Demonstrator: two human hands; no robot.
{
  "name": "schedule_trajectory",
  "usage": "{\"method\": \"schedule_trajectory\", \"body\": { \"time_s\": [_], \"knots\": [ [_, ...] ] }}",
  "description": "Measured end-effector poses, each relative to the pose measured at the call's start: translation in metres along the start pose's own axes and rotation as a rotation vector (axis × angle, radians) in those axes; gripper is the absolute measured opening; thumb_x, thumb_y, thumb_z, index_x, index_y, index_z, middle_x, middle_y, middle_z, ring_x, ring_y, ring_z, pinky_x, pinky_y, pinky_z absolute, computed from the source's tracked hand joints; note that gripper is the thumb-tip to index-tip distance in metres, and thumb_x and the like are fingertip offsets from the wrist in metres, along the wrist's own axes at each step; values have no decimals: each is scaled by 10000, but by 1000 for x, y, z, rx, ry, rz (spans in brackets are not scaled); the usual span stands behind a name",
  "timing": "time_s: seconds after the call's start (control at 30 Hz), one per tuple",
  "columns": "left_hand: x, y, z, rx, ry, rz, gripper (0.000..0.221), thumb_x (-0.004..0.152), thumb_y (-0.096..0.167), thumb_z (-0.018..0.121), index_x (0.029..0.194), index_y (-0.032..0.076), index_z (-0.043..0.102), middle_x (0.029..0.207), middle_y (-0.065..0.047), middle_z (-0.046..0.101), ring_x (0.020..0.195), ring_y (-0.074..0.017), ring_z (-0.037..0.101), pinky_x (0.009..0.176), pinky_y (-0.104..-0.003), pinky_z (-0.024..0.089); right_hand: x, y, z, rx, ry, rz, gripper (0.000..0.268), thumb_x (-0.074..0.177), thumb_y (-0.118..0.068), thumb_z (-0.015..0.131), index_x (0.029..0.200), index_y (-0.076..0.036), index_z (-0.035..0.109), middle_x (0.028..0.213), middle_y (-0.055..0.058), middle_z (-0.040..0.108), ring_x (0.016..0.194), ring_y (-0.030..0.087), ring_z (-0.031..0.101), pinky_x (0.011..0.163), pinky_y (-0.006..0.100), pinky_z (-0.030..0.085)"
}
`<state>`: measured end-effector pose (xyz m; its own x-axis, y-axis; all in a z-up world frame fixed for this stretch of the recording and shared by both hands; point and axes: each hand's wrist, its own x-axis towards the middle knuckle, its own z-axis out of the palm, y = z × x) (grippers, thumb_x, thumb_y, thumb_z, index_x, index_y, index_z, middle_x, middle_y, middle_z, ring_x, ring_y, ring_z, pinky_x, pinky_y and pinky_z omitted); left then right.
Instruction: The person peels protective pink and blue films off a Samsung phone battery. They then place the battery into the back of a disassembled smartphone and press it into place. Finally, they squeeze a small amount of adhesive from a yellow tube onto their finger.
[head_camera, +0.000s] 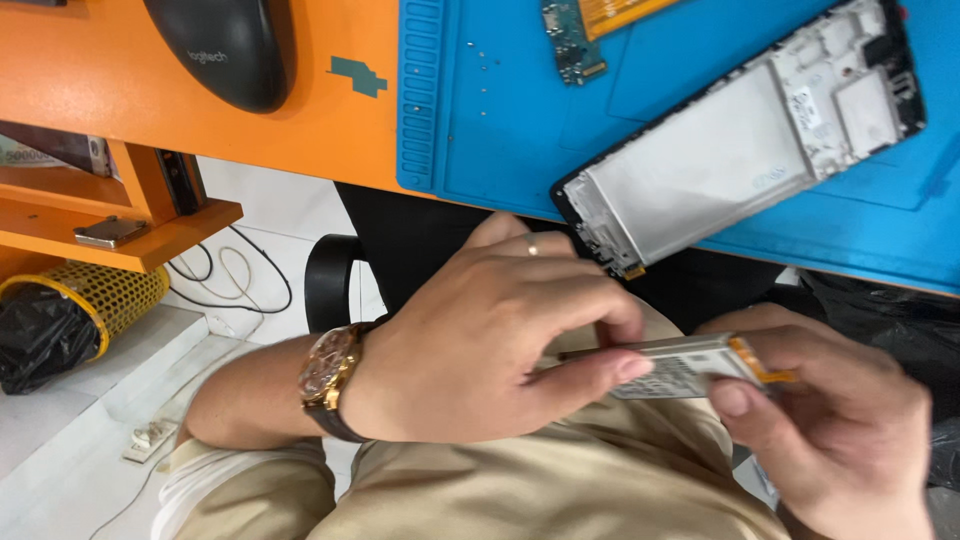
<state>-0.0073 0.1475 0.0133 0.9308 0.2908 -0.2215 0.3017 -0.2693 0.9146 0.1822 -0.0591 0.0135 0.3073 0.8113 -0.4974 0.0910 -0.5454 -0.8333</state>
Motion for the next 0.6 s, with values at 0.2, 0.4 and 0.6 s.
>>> {"method": "schedule_trajectory", "body": {
  "time_s": [0.2, 0.4, 0.6],
  "knots": [
    [9, -19, -16, 333, 349, 183, 309, 1157, 374, 518, 1253, 128, 679, 1148, -33, 788, 996, -241, 727, 898, -435, 448, 16, 52, -32, -21, 213, 255, 305, 1043, -337, 571, 936, -51, 563, 436, 55, 395, 336, 131, 341, 409, 277, 199],
    [7, -52, -31, 622, 649, 288, 278, 1147, 245, 523, 1181, 135, 776, 1124, -82, 781, 876, -248, 636, 814, -382, 505, 60, 28, -41, -295, 45, 369, 694, 1208, -370, 471, 613, -14, 439, 374, 104, 304, 314, 217, 299, 427, 344, 190],
    [10, -74, -21, 699, 781, 320, 79, 1082, 214, 713, 1090, 232, 790, 1084, -12, 764, 870, -191, 544, 759, -358, 443, 56, 44, -42, -214, 51, 368, 469, 1165, -364, 452, 815, -53, 448, 390, 26, 255, 333, 123, 224, 433, 270, 104]
  ]
}}
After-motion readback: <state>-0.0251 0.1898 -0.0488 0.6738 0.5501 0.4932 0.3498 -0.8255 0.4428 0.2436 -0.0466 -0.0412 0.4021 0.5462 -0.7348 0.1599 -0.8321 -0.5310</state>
